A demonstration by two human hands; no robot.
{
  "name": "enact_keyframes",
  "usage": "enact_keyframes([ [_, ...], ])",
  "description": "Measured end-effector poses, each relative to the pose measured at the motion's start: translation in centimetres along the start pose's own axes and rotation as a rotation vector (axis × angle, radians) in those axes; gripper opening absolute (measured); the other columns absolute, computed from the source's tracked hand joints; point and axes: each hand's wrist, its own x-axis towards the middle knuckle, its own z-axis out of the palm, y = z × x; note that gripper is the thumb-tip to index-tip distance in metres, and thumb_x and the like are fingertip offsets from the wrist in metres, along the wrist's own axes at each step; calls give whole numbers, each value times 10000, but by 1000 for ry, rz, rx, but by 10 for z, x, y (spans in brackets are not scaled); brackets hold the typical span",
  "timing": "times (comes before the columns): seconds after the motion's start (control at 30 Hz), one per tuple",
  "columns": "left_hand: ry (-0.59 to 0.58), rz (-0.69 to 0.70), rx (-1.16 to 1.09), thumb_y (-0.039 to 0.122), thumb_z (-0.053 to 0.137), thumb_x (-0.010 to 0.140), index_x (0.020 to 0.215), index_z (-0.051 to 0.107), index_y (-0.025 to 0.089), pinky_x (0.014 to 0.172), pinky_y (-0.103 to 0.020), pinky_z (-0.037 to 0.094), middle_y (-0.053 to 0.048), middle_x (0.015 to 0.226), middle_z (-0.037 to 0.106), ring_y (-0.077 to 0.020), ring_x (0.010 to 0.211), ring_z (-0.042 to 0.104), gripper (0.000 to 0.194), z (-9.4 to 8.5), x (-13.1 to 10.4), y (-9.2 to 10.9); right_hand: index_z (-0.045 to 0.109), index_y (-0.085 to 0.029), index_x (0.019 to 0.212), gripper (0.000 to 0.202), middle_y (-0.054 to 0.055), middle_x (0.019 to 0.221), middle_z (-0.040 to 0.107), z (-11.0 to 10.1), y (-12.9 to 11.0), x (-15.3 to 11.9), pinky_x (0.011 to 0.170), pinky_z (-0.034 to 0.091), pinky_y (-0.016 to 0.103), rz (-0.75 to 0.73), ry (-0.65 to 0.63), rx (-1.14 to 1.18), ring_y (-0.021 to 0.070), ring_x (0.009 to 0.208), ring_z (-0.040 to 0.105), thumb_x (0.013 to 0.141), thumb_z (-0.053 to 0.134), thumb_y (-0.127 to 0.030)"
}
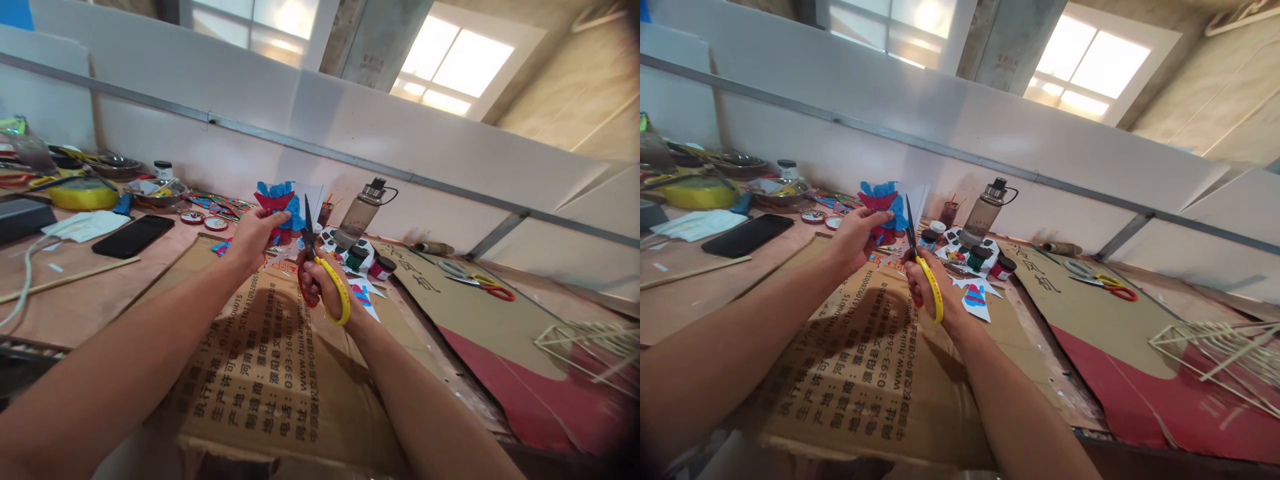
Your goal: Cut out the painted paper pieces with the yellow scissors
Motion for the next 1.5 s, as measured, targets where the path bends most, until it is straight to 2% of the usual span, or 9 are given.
enact_keyframes([
  [0.2, -8, -34, -68, 218, 869, 632, 814, 707, 161, 564, -262, 513, -23, 728, 738, -156, 591, 677, 250, 3, -3, -3, 503, -256, 984, 274, -88, 637, 434, 4, 3, 4, 393, 290, 223, -40, 41, 25, 84, 456, 315, 850, 676, -422],
  [0.43, -20, 18, -130, 217, 894, 580, 777, 701, 180, 728, -291, 580, -6, 762, 762, -154, 668, 707, 279, 6, -2, -10, 516, -249, 976, 243, -93, 604, 384, 8, 3, 4, 369, 312, 224, -130, 9, 112, 93, 435, 318, 853, 625, -429],
  [0.7, -106, -11, -121, 256, 925, 573, 793, 704, 172, 677, -283, 569, -1, 730, 739, -138, 605, 667, 322, 4, -5, -9, 500, -253, 970, 245, -92, 605, 379, 8, 5, 4, 381, 318, 221, -143, -5, 126, 95, 438, 335, 871, 622, -441],
  [0.87, -78, 3, -138, 241, 936, 562, 804, 718, 162, 720, -289, 577, -11, 740, 749, -146, 644, 681, 335, 5, -3, -11, 502, -251, 941, 245, -89, 609, 375, 9, 4, 4, 384, 326, 230, -159, -11, 134, 97, 434, 340, 866, 623, -450],
  [1.1, -80, 9, -151, 216, 882, 628, 821, 720, 166, 764, -284, 571, -19, 809, 769, -136, 693, 689, 257, 6, -5, -10, 518, -247, 943, 250, -78, 623, 417, 13, 0, 2, 401, 347, 227, -184, 4, 140, 101, 457, 373, 833, 637, -437],
  [1.37, -113, 15, -191, 240, 948, 577, 830, 747, 165, 782, -298, 567, -31, 837, 785, -153, 720, 700, 331, 3, -2, -15, 525, -240, 928, 262, -87, 620, 409, 15, 1, 4, 391, 348, 212, -194, -3, 197, 96, 459, 371, 820, 655, -441],
  [1.5, -108, 3, -190, 218, 951, 588, 815, 750, 158, 776, -300, 568, -36, 830, 787, -154, 714, 704, 309, 3, -3, -15, 516, -238, 895, 247, -89, 603, 415, 14, 1, 4, 387, 351, 210, -203, 14, 182, 92, 442, 374, 835, 654, -433],
])
